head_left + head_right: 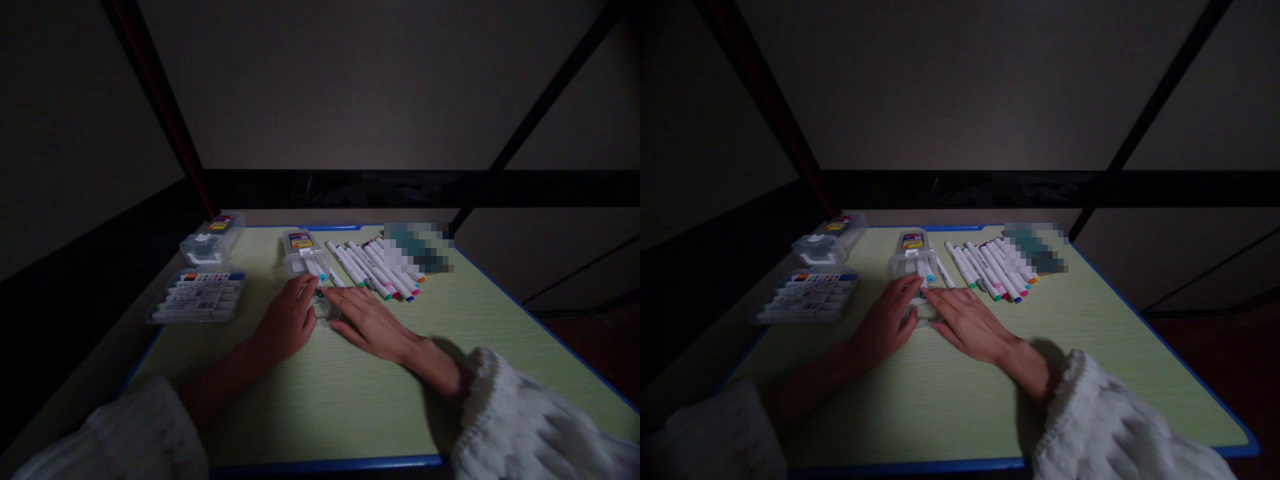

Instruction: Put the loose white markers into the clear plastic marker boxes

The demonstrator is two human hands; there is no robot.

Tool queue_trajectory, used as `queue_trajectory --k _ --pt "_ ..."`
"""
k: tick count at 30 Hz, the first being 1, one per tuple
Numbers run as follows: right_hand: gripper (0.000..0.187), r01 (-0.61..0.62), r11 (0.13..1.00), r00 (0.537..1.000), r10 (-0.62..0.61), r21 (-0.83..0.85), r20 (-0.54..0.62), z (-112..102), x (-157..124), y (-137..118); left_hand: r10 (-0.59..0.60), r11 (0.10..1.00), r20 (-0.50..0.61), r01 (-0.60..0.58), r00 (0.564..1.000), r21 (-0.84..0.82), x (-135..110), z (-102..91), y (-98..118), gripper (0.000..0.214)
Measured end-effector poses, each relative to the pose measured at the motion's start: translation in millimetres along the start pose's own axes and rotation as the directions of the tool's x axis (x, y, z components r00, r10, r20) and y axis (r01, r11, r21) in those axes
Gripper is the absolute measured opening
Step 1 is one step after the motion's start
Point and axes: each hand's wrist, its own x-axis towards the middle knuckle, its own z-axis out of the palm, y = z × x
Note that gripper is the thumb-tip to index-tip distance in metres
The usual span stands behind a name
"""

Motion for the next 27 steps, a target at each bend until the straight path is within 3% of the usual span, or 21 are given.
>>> queue_trajectory --k 27 --pt "0.05 -0.027 1.0 1.0 0.027 0.003 0.01 0.4 0.0 -0.7 -0.031 0.999 0.032 0.032 0.999 -0.031 -1.8 1.3 -1.2 0.047"
